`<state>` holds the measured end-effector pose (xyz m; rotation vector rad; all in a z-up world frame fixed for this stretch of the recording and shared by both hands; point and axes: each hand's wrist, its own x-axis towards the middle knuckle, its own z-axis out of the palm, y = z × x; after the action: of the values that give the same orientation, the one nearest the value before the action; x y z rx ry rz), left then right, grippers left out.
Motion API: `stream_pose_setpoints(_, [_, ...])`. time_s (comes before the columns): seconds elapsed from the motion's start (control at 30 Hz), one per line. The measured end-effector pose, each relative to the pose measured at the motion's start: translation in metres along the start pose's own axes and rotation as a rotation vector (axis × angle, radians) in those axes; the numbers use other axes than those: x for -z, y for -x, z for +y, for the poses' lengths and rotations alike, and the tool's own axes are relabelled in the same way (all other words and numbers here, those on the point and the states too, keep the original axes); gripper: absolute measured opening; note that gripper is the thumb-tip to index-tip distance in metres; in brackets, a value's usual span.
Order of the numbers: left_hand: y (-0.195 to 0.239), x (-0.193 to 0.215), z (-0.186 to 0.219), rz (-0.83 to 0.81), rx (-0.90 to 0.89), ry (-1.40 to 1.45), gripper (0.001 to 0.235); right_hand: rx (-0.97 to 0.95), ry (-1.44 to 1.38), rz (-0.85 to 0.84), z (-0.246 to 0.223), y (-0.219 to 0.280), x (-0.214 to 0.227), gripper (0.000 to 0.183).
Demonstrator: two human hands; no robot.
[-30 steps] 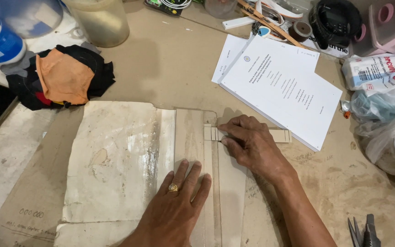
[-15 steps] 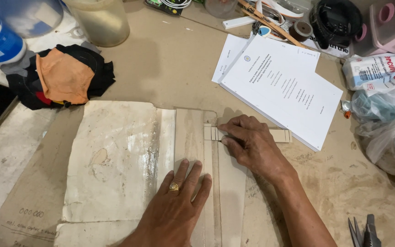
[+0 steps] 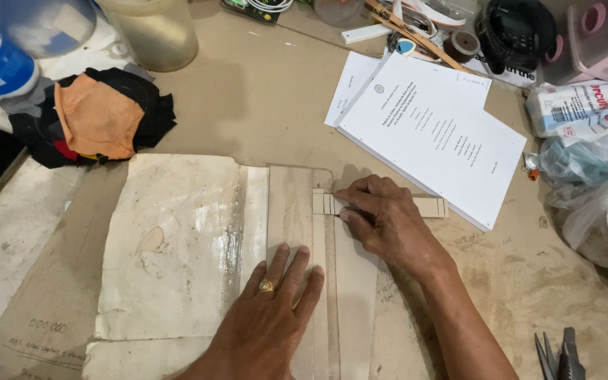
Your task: Measuring cardboard strips against a template and cutting them using a utility knife and scissors on a workbench.
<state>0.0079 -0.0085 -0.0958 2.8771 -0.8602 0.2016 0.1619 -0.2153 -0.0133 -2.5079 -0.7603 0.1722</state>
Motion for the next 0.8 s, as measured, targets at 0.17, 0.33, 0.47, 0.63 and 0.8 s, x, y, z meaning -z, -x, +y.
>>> stream_pose_setpoints(0.17, [-0.003, 0.011, -0.001, -0.034, 0.010, 0.005, 0.182, -0.019, 0.010, -0.018, 0.000, -0.001, 0.001, 0.037])
stream_pose_setpoints(0.33, [-0.004, 0.042, -0.003, -0.086, -0.016, 0.140, 0.193, 0.164, -0.029, 0.042, -0.002, 0.003, 0.019, 0.015])
stream_pose_setpoints(0.47, [-0.004, 0.037, -0.004, -0.144, 0.017, 0.222, 0.183, 0.212, -0.038, 0.190, -0.020, 0.043, 0.046, 0.032])
stream_pose_setpoints(0.63, [-0.007, 0.044, -0.006, -0.206, -0.008, 0.231, 0.178, 0.256, -0.706, -0.089, -0.054, 0.129, 0.015, 0.043])
stream_pose_setpoints(0.8, [-0.022, 0.077, 0.000, -0.522, 0.089, 0.185, 0.172, 0.145, 0.029, 0.032, -0.068, 0.203, -0.015, 0.034])
